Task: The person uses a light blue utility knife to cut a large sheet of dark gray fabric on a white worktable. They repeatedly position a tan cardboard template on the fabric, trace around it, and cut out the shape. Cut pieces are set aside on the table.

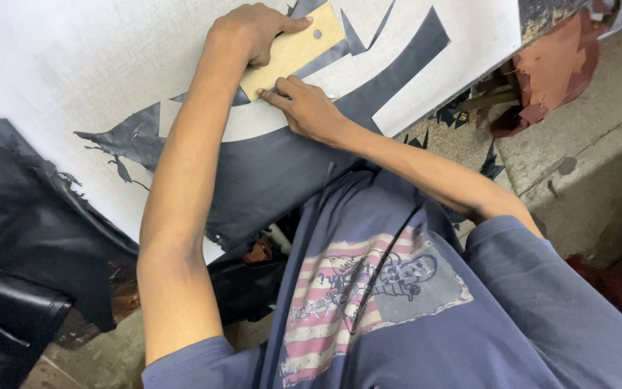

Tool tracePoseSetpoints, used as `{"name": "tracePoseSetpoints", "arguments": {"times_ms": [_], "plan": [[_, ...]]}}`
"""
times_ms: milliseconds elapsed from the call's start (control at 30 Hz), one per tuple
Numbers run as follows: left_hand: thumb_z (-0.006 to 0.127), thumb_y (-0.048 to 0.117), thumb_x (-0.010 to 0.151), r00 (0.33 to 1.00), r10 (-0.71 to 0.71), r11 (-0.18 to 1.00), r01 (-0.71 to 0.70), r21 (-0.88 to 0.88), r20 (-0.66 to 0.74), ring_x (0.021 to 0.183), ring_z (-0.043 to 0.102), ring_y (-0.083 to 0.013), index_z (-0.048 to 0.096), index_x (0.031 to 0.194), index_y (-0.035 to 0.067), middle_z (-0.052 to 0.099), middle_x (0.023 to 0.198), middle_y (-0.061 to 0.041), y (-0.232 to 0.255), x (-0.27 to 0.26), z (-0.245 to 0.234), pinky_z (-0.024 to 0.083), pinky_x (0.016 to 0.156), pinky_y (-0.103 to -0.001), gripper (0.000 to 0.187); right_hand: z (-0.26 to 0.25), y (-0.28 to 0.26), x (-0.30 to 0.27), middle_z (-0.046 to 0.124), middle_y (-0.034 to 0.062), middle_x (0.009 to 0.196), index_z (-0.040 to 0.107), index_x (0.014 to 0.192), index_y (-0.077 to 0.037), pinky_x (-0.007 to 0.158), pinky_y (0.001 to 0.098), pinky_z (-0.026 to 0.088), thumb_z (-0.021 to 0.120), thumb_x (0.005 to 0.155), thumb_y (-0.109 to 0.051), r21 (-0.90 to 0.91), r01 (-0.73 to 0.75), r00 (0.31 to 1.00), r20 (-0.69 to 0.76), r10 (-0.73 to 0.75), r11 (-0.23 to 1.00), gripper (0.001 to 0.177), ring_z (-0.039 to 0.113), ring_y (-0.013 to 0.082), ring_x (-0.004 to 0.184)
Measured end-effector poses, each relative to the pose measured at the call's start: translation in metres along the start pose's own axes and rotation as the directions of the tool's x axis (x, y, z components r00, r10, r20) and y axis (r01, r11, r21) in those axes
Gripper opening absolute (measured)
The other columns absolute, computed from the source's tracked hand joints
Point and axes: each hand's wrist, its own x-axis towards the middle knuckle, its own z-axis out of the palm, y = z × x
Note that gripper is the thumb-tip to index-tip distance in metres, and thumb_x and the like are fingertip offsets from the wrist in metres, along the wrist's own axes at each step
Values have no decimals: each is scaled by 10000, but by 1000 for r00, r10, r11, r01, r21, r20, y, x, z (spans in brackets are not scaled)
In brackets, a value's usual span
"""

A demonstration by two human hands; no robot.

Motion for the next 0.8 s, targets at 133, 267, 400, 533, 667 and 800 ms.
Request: {"name": "tracePoseSetpoints", "arguments": {"times_ms": [133, 267, 400, 533, 667, 800], "plan": [[730, -207, 683, 996, 18, 999, -15, 36, -88, 906, 705, -324, 440, 1506, 546, 718, 1150, -81, -3, 3, 9, 580, 730, -446, 1153, 1, 13, 14, 563, 63, 1058, 667, 1346, -66, 775, 358, 532, 670, 837, 51, -49, 142, 983, 125, -135, 989, 522, 563, 248, 952], [772, -78, 735, 993, 13, 1000, -12, 14, -115, 915, 698, -336, 448, 1493, 525, 710, 1141, -83, -6, 9, 20, 563, 752, -446, 1022, 1, 30, 17, 588, 62, 1127, 659, 1296, -40, 813, 363, 544, 681, 734, 20, -87, 249, 944, 244, -222, 965, 565, 556, 274, 1009], [757, -61, 778, 984, 72, 980, -39, 195, -165, 905, 709, -309, 444, 1517, 545, 741, 1053, -86, -1, 10, 23, 557, 742, -452, 1006, -32, 83, 14, 580, 70, 1159, 664, 1298, -82, 855, 378, 538, 728, 752, 0, -122, 334, 898, 342, -277, 935, 556, 556, 284, 1091], [628, 46, 1009, 975, -66, 989, 93, 117, -214, 855, 717, -301, 480, 1518, 510, 741, 966, -97, 9, 5, 40, 552, 745, -437, 705, -98, 153, -14, 589, 64, 1153, 671, 1311, -90, 865, 396, 528, 739, 756, -15, -201, 314, 903, 366, -226, 928, 564, 575, 282, 1105], [689, 54, 912, 870, -14, 984, 99, 147, -493, 1048, 603, -334, 581, 1485, 352, 637, 1146, -154, 30, -5, 60, 501, 778, -453, 655, -129, 186, -38, 586, 62, 1080, 712, 1275, -77, 895, 402, 511, 727, 885, 15, -262, 227, 953, 260, -158, 938, 400, 601, 265, 1072], [859, 134, 770, 763, -31, 997, 74, 38, -646, 1157, 448, -386, 609, 1406, 151, 461, 1313, -210, 56, -7, 82, 414, 871, -528, 684, -122, 186, -51, 608, 75, 1073, 733, 1211, -57, 858, 409, 524, 695, 888, 25, -221, 138, 977, 191, -96, 966, 336, 617, 287, 1042]]}}
